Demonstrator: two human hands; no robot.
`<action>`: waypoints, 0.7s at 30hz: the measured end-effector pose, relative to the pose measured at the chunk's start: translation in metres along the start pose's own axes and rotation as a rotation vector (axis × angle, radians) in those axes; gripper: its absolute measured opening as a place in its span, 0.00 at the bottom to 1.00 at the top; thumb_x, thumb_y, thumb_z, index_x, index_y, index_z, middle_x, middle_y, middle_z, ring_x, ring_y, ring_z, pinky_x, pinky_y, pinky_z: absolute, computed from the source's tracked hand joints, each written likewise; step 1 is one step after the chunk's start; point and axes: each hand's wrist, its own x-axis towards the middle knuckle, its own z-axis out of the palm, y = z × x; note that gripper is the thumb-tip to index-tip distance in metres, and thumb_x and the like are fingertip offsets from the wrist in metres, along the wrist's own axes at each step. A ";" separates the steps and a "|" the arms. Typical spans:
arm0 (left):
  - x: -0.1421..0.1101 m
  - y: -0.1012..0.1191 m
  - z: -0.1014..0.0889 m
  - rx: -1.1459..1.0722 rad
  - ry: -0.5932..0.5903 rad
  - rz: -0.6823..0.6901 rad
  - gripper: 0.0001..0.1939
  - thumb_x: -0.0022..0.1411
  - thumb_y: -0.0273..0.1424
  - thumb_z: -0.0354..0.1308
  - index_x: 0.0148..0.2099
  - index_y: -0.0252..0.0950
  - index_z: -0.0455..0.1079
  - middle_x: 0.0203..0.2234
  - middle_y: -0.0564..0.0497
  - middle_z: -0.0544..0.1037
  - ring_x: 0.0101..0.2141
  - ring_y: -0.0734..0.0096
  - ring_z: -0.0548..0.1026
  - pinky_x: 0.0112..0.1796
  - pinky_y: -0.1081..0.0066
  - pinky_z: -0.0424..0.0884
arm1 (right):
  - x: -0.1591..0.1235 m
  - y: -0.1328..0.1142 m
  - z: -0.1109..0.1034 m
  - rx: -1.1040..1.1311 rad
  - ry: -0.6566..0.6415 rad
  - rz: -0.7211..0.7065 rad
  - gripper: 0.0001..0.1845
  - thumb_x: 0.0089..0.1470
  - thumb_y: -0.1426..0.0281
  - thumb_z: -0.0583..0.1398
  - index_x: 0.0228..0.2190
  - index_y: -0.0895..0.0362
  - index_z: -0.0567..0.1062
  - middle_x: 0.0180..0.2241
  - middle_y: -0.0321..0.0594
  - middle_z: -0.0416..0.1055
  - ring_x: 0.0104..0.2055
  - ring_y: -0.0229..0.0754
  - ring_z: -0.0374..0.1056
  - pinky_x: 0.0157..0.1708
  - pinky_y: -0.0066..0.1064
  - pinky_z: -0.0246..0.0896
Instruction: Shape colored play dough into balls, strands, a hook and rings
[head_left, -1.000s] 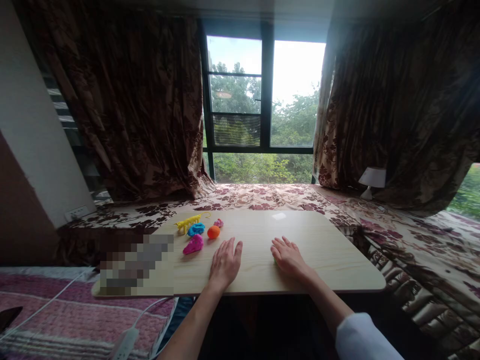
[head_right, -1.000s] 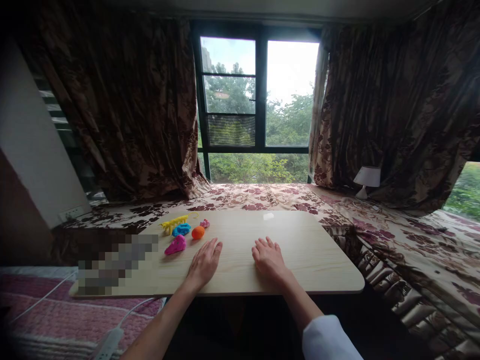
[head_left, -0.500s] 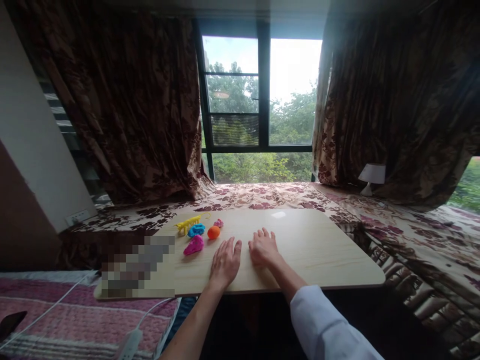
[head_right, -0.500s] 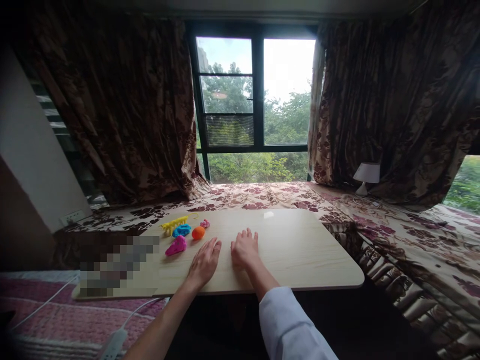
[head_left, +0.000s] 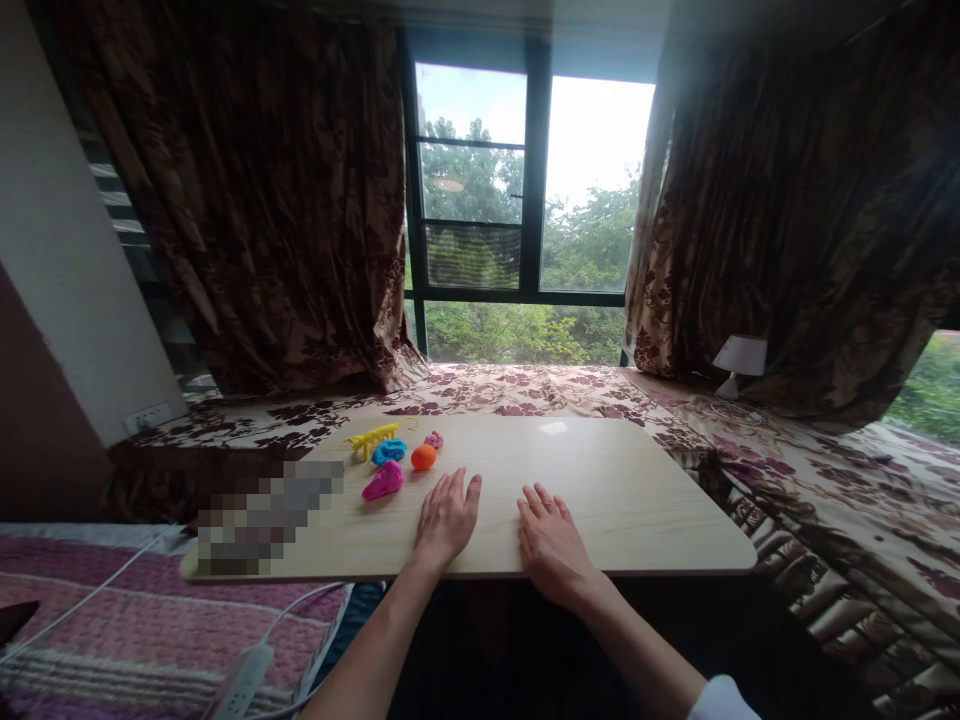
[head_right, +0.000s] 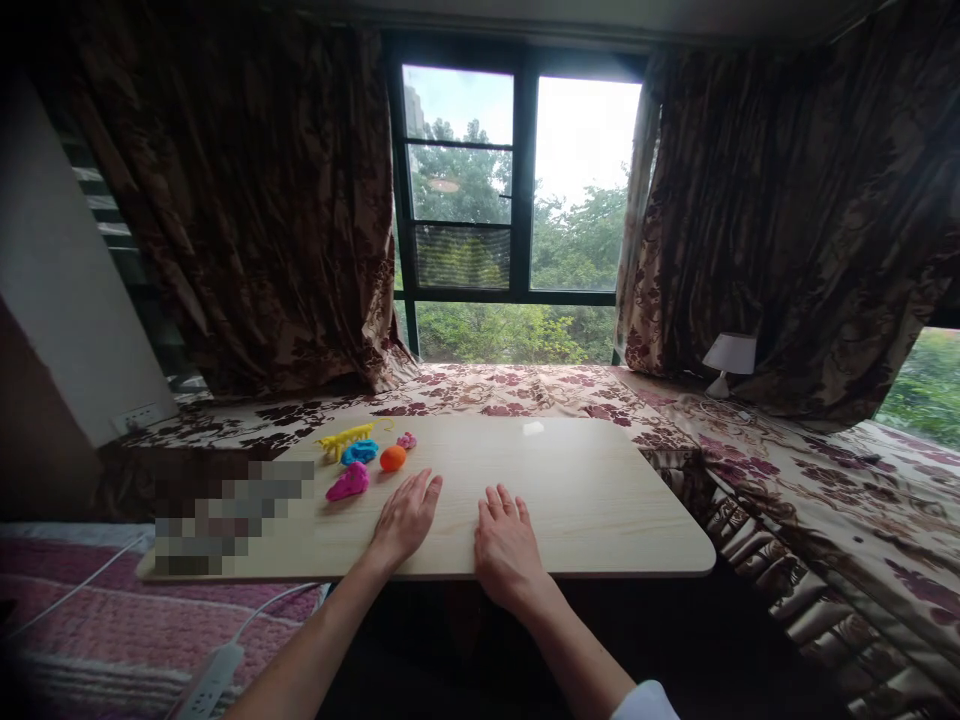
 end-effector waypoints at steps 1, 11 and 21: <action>0.000 0.000 0.000 0.003 -0.004 0.001 0.30 0.61 0.46 0.35 0.55 0.30 0.58 0.53 0.41 0.64 0.54 0.61 0.58 0.52 0.63 0.51 | 0.008 -0.006 0.002 0.004 0.000 -0.004 0.24 0.57 0.67 0.42 0.54 0.59 0.58 0.58 0.44 0.48 0.61 0.46 0.35 0.56 0.41 0.28; 0.001 -0.005 -0.001 -0.001 -0.014 0.008 0.31 0.61 0.47 0.33 0.56 0.32 0.56 0.53 0.43 0.63 0.55 0.64 0.56 0.53 0.65 0.50 | 0.086 0.047 -0.007 0.115 -0.248 0.242 0.26 0.59 0.64 0.38 0.55 0.58 0.56 0.59 0.47 0.45 0.60 0.50 0.38 0.53 0.49 0.36; -0.001 0.002 -0.002 0.003 -0.024 -0.007 0.31 0.60 0.47 0.34 0.56 0.32 0.56 0.54 0.43 0.63 0.55 0.62 0.56 0.53 0.63 0.49 | -0.009 0.011 -0.017 0.062 -0.096 -0.013 0.26 0.58 0.65 0.41 0.57 0.59 0.51 0.60 0.42 0.44 0.61 0.42 0.36 0.57 0.37 0.31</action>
